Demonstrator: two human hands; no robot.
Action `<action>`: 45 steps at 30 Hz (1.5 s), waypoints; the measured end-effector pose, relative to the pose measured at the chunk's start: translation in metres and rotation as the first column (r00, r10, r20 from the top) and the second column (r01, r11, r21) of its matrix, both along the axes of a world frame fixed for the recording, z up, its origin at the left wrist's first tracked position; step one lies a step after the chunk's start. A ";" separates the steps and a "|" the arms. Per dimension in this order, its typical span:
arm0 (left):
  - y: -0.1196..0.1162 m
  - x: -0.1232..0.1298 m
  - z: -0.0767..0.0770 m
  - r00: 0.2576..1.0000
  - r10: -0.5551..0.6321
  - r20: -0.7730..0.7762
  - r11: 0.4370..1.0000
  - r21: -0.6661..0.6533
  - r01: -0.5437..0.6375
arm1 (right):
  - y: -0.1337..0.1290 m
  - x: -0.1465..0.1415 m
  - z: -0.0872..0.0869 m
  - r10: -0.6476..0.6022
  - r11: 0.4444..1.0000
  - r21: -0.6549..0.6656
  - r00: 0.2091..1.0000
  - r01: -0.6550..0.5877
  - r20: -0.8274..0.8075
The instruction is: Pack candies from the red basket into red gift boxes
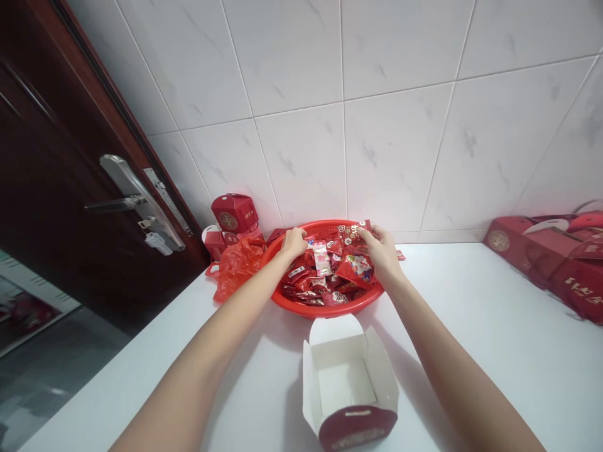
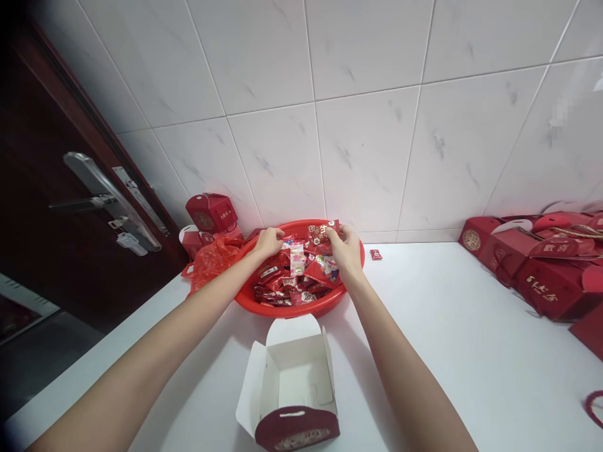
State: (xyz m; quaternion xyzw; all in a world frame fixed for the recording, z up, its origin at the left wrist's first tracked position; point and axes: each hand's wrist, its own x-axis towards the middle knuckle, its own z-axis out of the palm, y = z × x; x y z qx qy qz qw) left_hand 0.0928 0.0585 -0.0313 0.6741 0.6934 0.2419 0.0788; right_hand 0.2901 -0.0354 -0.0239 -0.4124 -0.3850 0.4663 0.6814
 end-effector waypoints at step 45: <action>0.004 -0.027 -0.009 0.964 -0.201 0.171 0.925 -0.291 0.245 | -0.003 0.001 0.001 -0.035 0.999 -0.020 0.986 0.038 0.161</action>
